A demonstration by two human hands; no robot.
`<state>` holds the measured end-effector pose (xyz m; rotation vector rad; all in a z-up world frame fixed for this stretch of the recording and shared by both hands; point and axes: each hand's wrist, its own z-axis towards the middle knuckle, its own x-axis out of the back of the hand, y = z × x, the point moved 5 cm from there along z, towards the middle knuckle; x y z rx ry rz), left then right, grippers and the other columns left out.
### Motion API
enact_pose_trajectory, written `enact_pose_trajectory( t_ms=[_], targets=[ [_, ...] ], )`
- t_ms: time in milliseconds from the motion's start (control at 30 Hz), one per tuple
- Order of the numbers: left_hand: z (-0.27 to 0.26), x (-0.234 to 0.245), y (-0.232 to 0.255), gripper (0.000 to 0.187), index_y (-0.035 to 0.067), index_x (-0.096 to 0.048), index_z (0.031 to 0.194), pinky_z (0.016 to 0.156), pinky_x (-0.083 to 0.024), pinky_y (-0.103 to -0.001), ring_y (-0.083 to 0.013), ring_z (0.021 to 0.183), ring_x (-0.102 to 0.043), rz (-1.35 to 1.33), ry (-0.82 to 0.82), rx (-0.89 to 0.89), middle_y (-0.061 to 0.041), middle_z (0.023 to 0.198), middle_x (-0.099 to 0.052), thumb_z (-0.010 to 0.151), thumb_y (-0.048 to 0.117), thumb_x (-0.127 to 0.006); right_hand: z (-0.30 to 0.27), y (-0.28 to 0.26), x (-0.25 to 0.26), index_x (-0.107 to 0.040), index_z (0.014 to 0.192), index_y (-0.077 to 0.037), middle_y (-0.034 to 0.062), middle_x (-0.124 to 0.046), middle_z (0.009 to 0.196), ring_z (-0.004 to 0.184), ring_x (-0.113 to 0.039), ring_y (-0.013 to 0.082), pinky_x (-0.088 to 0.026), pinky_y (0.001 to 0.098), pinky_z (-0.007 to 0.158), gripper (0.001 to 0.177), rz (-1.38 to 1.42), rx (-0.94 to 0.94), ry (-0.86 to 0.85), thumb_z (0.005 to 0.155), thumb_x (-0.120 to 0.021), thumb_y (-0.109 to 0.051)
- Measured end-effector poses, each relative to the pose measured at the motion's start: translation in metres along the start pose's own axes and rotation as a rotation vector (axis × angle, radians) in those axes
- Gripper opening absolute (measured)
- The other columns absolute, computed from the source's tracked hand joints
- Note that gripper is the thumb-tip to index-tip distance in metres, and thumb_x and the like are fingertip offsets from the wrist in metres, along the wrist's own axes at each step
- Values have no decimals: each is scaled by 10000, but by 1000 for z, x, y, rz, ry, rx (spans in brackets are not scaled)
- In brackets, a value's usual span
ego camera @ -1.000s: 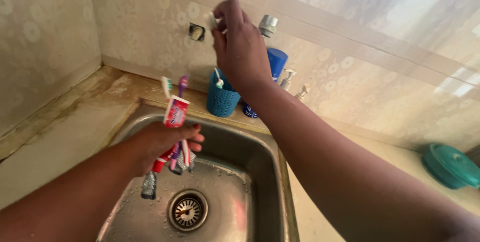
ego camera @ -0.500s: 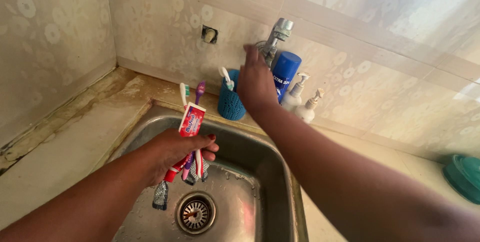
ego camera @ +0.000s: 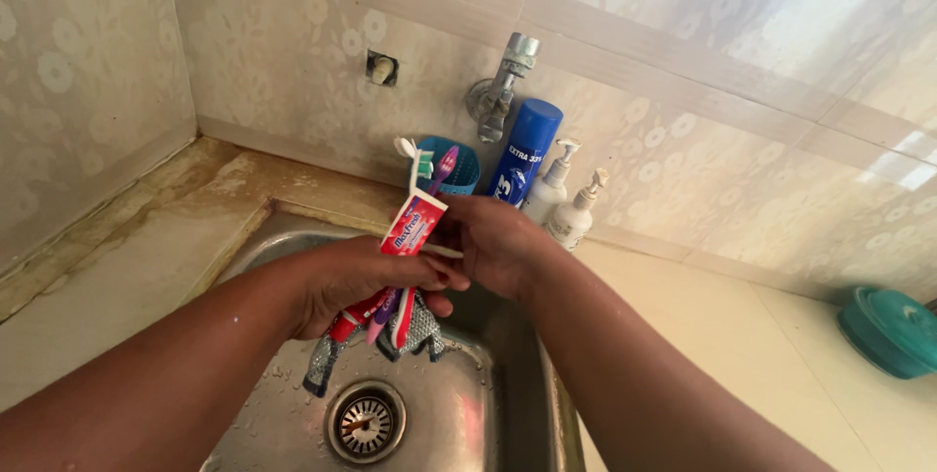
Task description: The person cleans the sink area using a metal scrubber, wiping the sink rim and surrounding countertop. They move several bottles and a toothbrush holder aside, rinse the scrubber under the tap, and then return the items to their original positions.
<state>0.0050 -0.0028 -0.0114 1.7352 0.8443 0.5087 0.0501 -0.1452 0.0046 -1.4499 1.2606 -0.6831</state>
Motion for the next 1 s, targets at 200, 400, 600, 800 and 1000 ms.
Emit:
enact_pose_trajectory(
  t_ms=[200, 400, 600, 800, 1000],
  targets=[
    [-4, 5, 2, 498, 160, -793, 1189, 468, -444, -265, -95, 599, -589, -48, 46, -15, -23, 959, -789, 756, 404, -757, -2, -31, -10, -639, 1300, -129, 12, -667, 1104, 927, -616, 149, -535, 337, 867, 311, -130, 38, -26, 1032, -520, -231],
    [-7, 10, 2, 533, 166, -768, 1218, 498, -476, -277, -120, 631, -618, -174, 2, -61, -32, 964, -767, 728, 375, -753, -3, -43, -16, -652, 1207, -96, 13, -668, 1050, 897, -617, 108, -535, 286, 811, 217, -122, 160, -66, 1010, -583, -155],
    [-11, 27, -20, 559, 198, -792, 1245, 571, -428, -255, -81, 664, -491, -141, 135, 16, 53, 996, -749, 748, 450, -748, -10, -88, -7, -671, 1154, -91, -16, -662, 925, 797, -568, 91, -485, 267, 701, 186, -433, 536, 252, 992, -651, -180],
    [-6, 31, -38, 506, 186, -758, 1247, 605, -479, -282, -83, 752, -623, -196, 172, 11, 24, 1076, -792, 808, 436, -732, -16, -116, -20, -673, 1102, -74, 17, -720, 938, 813, -713, 114, -590, 295, 689, 155, -850, 965, 444, 971, -703, -152],
    [2, 35, -35, 453, 142, -776, 1212, 550, -451, -282, -79, 767, -673, -115, 215, 34, -11, 1034, -799, 835, 390, -750, -10, -86, -16, -647, 1095, -18, 141, -692, 994, 879, -757, 231, -598, 340, 767, 151, -1022, 1322, 580, 946, -636, 8]
  ],
)
